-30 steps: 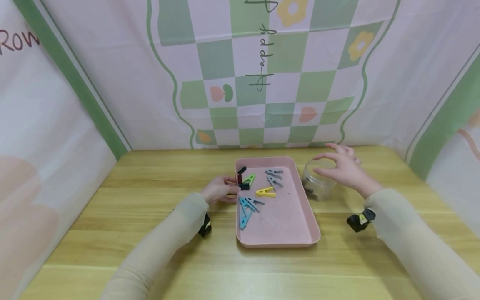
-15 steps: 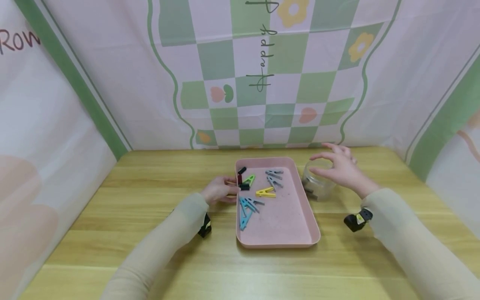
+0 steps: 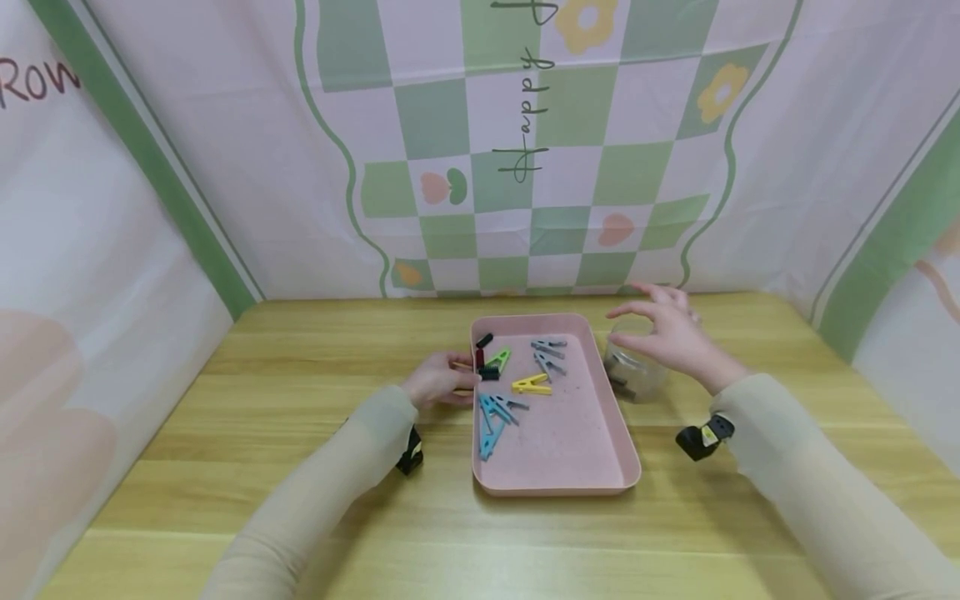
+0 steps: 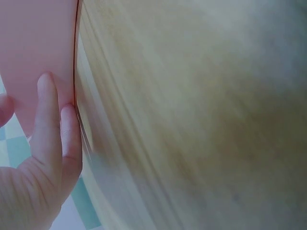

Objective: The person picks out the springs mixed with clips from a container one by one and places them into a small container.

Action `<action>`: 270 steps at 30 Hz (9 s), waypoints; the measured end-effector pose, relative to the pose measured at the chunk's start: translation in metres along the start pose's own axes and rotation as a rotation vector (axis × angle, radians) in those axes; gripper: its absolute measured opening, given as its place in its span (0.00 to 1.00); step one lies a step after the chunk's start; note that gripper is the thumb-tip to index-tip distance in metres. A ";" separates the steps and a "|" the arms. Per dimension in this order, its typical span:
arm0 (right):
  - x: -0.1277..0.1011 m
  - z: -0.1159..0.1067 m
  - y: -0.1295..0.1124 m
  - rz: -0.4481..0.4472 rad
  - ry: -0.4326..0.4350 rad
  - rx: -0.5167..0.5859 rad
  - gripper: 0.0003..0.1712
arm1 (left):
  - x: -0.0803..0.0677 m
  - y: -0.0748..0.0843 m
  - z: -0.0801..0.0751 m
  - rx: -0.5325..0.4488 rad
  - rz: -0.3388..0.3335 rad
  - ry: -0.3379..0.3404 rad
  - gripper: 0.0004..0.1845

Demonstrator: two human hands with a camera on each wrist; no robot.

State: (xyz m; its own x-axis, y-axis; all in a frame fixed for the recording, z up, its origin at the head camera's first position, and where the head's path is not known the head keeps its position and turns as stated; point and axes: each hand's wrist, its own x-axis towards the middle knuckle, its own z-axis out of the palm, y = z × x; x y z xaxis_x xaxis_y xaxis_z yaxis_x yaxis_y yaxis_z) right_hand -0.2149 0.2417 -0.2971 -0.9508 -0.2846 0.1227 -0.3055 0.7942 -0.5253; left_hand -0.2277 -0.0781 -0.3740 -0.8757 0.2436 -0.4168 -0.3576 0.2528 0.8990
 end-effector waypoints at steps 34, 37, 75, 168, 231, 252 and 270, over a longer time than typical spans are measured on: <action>0.010 0.027 -0.036 -0.076 -0.024 -0.021 0.19 | -0.001 -0.001 0.000 -0.003 0.012 0.001 0.25; 0.012 0.033 -0.040 -0.091 -0.025 -0.005 0.19 | 0.000 -0.001 -0.001 0.004 0.016 -0.004 0.25; 0.040 0.114 -0.052 -0.062 -0.127 0.126 0.17 | 0.003 -0.003 -0.002 -0.015 0.024 -0.012 0.25; 0.060 0.146 -0.053 0.009 -0.174 0.032 0.08 | 0.000 -0.002 -0.002 -0.035 0.005 -0.021 0.25; 0.065 0.115 -0.064 0.032 -0.059 0.117 0.12 | 0.003 -0.003 -0.001 -0.048 0.026 -0.012 0.25; 0.064 0.087 -0.069 0.019 -0.027 0.066 0.12 | 0.003 -0.003 -0.001 -0.040 0.013 0.005 0.25; 0.048 0.046 -0.068 -0.034 0.037 0.049 0.10 | 0.001 -0.002 0.000 -0.021 0.015 0.015 0.24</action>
State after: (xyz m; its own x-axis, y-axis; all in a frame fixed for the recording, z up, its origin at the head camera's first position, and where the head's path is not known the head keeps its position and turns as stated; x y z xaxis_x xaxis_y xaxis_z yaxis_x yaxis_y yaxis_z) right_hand -0.2378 0.1496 -0.2943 -0.9416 -0.2901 0.1710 -0.3351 0.7569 -0.5611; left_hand -0.2281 -0.0782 -0.3766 -0.8859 0.2330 -0.4011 -0.3506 0.2297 0.9079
